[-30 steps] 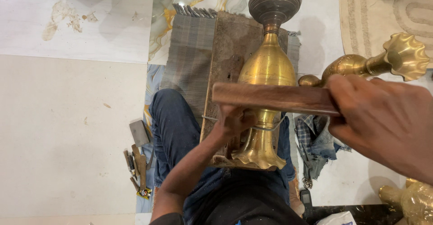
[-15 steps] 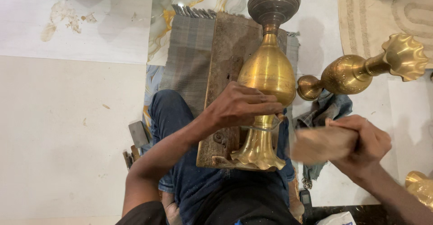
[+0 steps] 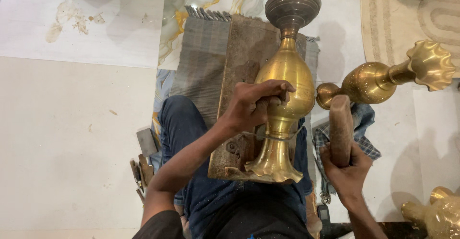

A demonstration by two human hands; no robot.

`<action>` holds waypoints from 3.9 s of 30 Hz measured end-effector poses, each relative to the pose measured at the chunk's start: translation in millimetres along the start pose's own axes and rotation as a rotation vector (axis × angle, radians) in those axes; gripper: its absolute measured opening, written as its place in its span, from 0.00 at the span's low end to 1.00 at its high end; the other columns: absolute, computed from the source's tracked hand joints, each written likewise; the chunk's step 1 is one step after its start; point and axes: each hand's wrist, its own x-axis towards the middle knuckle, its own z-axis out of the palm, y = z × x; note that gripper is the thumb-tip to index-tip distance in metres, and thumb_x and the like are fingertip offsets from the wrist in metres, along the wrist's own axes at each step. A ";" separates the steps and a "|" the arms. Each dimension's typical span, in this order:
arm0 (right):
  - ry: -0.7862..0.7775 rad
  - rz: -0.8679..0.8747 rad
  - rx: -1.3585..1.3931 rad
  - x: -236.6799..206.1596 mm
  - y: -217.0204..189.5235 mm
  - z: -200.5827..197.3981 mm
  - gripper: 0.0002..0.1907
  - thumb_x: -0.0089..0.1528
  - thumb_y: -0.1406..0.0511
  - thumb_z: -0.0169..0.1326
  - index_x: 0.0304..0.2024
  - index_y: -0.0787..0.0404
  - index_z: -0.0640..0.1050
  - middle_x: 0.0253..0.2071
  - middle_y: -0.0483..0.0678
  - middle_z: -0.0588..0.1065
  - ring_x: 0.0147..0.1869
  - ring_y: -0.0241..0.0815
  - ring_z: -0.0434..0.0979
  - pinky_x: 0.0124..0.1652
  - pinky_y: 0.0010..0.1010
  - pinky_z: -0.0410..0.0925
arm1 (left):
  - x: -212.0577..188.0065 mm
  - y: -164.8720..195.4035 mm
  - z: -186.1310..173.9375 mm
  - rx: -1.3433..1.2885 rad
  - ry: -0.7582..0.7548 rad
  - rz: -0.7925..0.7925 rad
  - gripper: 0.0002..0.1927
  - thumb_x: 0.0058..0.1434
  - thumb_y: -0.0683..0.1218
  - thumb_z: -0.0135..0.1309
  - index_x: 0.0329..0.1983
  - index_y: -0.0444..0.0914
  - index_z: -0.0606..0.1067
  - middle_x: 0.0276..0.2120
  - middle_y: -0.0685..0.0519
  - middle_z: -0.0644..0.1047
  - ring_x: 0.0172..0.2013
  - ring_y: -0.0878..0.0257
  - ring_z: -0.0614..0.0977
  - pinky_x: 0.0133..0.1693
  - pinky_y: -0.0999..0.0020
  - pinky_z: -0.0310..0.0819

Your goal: The person sits on the floor shaping a brass vase held on a wooden board, repeatedly rubbing and pressing the brass body with a wooden block while guiding a string around the vase, and occasionally repositioning the vase and adjusting the string.

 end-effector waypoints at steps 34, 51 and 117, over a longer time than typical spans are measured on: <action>-0.493 -0.356 -0.781 121.5 -172.4 -64.2 0.19 0.49 0.61 0.63 0.40 0.59 0.75 0.26 0.47 0.74 0.29 0.44 0.76 0.31 0.37 0.69 | -42.8 -38.4 31.1 0.410 0.230 0.152 0.12 0.52 0.37 0.54 0.39 0.39 0.81 0.23 0.55 0.79 0.23 0.65 0.79 0.26 0.68 0.78; -0.826 -0.416 -1.499 138.2 -234.2 -32.3 0.16 0.59 0.50 0.58 0.38 0.50 0.71 0.25 0.35 0.73 0.23 0.32 0.74 0.26 0.26 0.69 | -69.4 -40.2 71.1 0.354 0.601 0.064 0.06 0.57 0.40 0.49 0.30 0.36 0.77 0.17 0.55 0.72 0.17 0.67 0.72 0.22 0.66 0.70; -0.636 -0.549 -0.987 122.9 -201.3 -49.5 0.19 0.50 0.57 0.67 0.39 0.56 0.77 0.24 0.41 0.76 0.23 0.39 0.77 0.27 0.34 0.69 | -67.4 -42.9 43.0 0.006 0.258 0.004 0.10 0.67 0.48 0.59 0.43 0.36 0.79 0.32 0.50 0.82 0.31 0.63 0.86 0.29 0.72 0.86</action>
